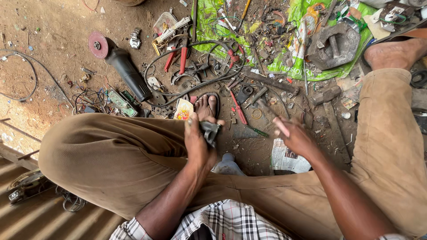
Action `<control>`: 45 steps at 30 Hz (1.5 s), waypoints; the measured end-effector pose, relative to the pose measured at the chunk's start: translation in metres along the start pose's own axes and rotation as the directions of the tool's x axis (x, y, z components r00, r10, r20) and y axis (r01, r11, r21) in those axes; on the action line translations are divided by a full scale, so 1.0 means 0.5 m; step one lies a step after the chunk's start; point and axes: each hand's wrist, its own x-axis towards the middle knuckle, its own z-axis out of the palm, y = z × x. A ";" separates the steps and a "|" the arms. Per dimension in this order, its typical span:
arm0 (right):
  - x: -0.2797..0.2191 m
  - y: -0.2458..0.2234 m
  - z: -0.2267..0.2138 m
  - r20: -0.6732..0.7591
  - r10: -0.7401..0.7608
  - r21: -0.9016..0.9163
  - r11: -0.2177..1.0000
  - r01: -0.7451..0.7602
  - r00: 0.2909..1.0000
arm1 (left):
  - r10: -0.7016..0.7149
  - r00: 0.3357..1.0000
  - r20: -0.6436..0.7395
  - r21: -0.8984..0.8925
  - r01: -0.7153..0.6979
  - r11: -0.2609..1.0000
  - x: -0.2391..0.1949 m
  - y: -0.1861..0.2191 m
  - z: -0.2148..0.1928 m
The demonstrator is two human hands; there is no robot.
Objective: The person disassembles and cleans a small mechanical housing, possibly a carburetor or pump part, using a screwdriver to remove internal pieces and a cloth to wipe them down.
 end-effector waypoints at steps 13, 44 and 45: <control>0.073 0.008 0.103 -0.048 -0.169 -0.458 0.880 0.129 0.984 | -0.649 0.734 0.199 -0.453 0.656 0.603 -0.101 -0.049 -0.022; -0.280 -0.398 -0.266 -0.097 -0.747 -0.334 0.647 0.686 0.657 | -0.703 0.689 0.179 -0.494 0.680 0.541 -0.118 -0.050 -0.009; -0.272 -0.404 -0.270 -0.098 -0.747 -0.336 0.646 0.685 0.657 | -0.691 0.705 0.160 -0.501 0.661 0.559 -0.120 -0.052 -0.009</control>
